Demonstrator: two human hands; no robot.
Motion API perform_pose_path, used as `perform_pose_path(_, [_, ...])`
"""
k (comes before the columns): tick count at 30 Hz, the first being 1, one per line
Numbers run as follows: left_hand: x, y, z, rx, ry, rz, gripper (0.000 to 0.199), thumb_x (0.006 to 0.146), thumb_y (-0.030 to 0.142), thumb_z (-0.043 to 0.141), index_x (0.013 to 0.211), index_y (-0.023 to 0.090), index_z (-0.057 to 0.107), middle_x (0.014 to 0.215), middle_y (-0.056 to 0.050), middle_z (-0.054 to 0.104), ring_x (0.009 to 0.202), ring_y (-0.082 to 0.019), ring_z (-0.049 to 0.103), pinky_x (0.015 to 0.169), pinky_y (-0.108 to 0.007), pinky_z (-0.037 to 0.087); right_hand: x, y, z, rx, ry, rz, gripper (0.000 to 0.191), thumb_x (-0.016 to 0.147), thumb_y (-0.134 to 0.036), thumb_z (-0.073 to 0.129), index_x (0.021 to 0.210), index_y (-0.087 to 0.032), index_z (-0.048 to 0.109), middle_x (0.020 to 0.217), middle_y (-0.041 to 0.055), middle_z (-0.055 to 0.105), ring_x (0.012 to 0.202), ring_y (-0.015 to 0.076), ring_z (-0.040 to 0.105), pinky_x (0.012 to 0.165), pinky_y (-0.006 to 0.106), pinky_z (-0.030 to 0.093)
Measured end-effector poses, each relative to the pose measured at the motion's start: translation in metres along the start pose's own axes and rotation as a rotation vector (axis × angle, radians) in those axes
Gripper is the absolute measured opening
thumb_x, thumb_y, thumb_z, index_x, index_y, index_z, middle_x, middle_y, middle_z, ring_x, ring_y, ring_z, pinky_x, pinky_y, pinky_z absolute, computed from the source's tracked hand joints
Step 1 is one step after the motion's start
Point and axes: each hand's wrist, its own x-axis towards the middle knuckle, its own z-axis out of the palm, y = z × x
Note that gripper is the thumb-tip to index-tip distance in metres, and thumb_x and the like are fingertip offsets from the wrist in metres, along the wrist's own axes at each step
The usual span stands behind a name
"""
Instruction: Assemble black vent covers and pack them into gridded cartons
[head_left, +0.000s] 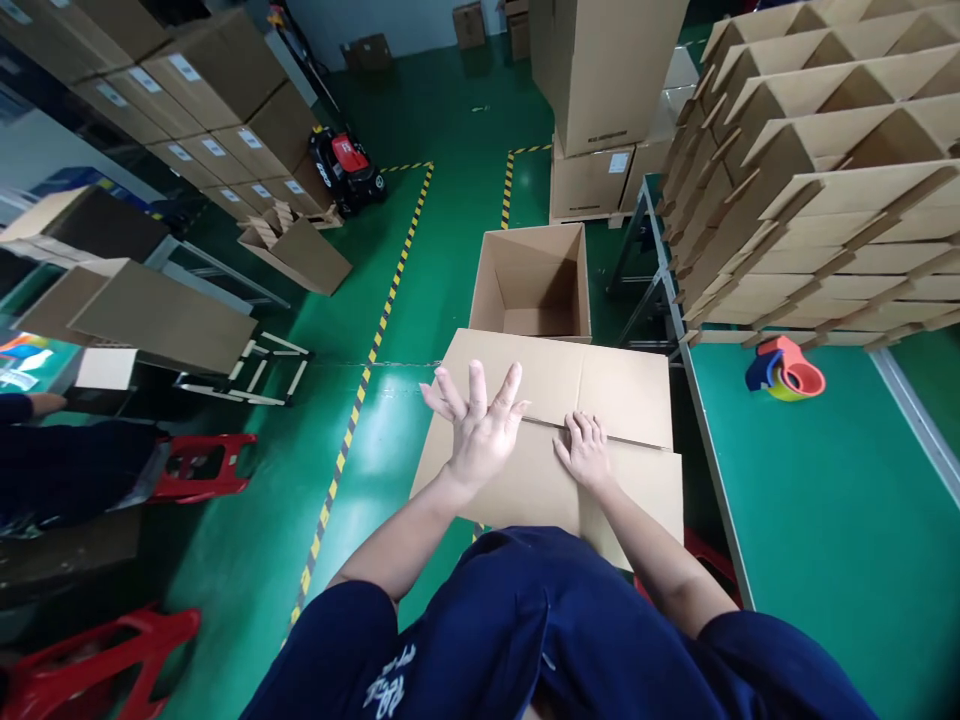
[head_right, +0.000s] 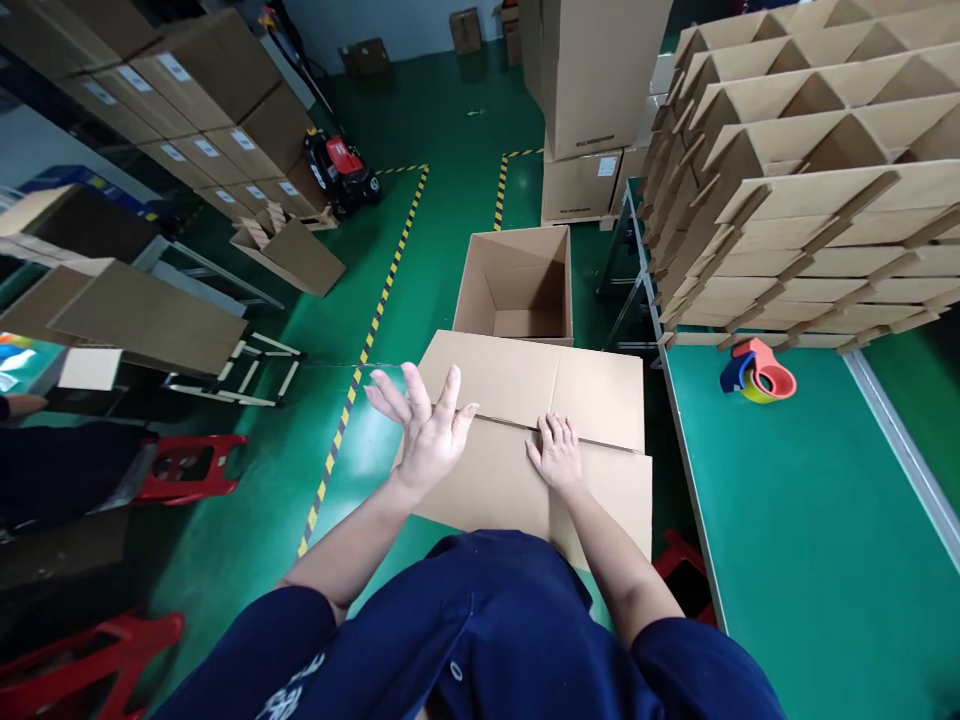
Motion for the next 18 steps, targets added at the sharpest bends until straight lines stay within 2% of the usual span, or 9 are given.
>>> perform_pose_path(2, [0.001, 0.001, 0.002, 0.027, -0.058, 0.012, 0.087, 0.090, 0.020, 0.072, 0.163, 0.038, 0.027, 0.175, -0.006, -0.005, 0.155, -0.041, -0.024, 0.118, -0.076, -0.014, -0.001, 0.000, 0.000, 0.016, -0.007, 0.012, 0.058, 0.101, -0.049, 0.050, 0.143, -0.009, 0.055, 0.145, 0.0201, 0.056, 0.142, 0.0318, 0.043, 0.124, 0.053, 0.027])
perform_pose_path(5, [0.003, 0.001, 0.001, -0.007, -0.096, -0.011, 0.086, 0.086, 0.020, 0.077, 0.159, 0.042, 0.037, 0.173, -0.010, 0.015, 0.155, -0.046, -0.020, 0.112, -0.082, -0.015, 0.000, 0.000, 0.000, 0.049, -0.033, 0.032, 0.058, 0.102, -0.049, 0.048, 0.143, -0.009, 0.055, 0.147, 0.0198, 0.055, 0.143, 0.0316, 0.043, 0.125, 0.053, 0.026])
perform_pose_path(8, [0.005, 0.002, 0.002, -0.077, -0.143, -0.036, 0.076, 0.086, 0.024, 0.077, 0.154, 0.040, 0.047, 0.167, -0.015, 0.032, 0.156, -0.048, -0.012, 0.108, -0.084, -0.018, 0.003, 0.002, 0.000, 0.083, -0.075, 0.056, 0.057, 0.101, -0.048, 0.047, 0.145, -0.011, 0.055, 0.148, 0.0188, 0.055, 0.143, 0.0314, 0.043, 0.125, 0.054, 0.025])
perform_pose_path(11, [0.001, 0.003, 0.019, -0.140, -0.226, -0.074, 0.063, 0.090, 0.032, 0.072, 0.151, 0.036, 0.053, 0.165, -0.016, 0.037, 0.158, -0.048, -0.003, 0.110, -0.082, -0.019, 0.007, 0.001, -0.006, 0.115, -0.120, 0.102, 0.056, 0.101, -0.047, 0.048, 0.144, -0.012, 0.056, 0.148, 0.0189, 0.056, 0.144, 0.0317, 0.043, 0.125, 0.055, 0.025])
perform_pose_path(14, [-0.018, 0.004, 0.063, -0.133, -0.454, -0.156, 0.063, 0.097, 0.041, 0.058, 0.157, 0.025, 0.045, 0.167, -0.019, 0.032, 0.158, -0.045, 0.006, 0.117, -0.078, -0.011, 0.010, -0.007, -0.018, 0.140, -0.174, 0.122, 0.055, 0.100, -0.046, 0.052, 0.141, -0.010, 0.059, 0.146, 0.0196, 0.057, 0.143, 0.0321, 0.044, 0.126, 0.055, 0.024])
perform_pose_path(16, [-0.038, 0.006, 0.105, -0.099, -0.676, -0.234, 0.067, 0.100, 0.042, 0.047, 0.160, 0.014, 0.038, 0.166, -0.023, 0.030, 0.158, -0.043, 0.015, 0.122, -0.074, -0.001, 0.017, -0.007, -0.025, 0.155, -0.209, 0.108, 0.056, 0.100, -0.047, 0.054, 0.141, -0.010, 0.058, 0.147, 0.0190, 0.057, 0.142, 0.0318, 0.044, 0.125, 0.054, 0.026])
perform_pose_path(18, [-0.061, 0.008, 0.148, -0.058, -0.830, -0.305, 0.071, 0.100, 0.042, 0.038, 0.159, 0.004, 0.035, 0.165, -0.026, 0.031, 0.157, -0.040, 0.022, 0.126, -0.067, 0.010, 0.029, 0.007, -0.033, 0.176, -0.268, 0.063, 0.051, 0.101, -0.049, 0.053, 0.135, -0.012, 0.062, 0.143, 0.0168, 0.060, 0.135, 0.0295, 0.051, 0.121, 0.050, 0.033])
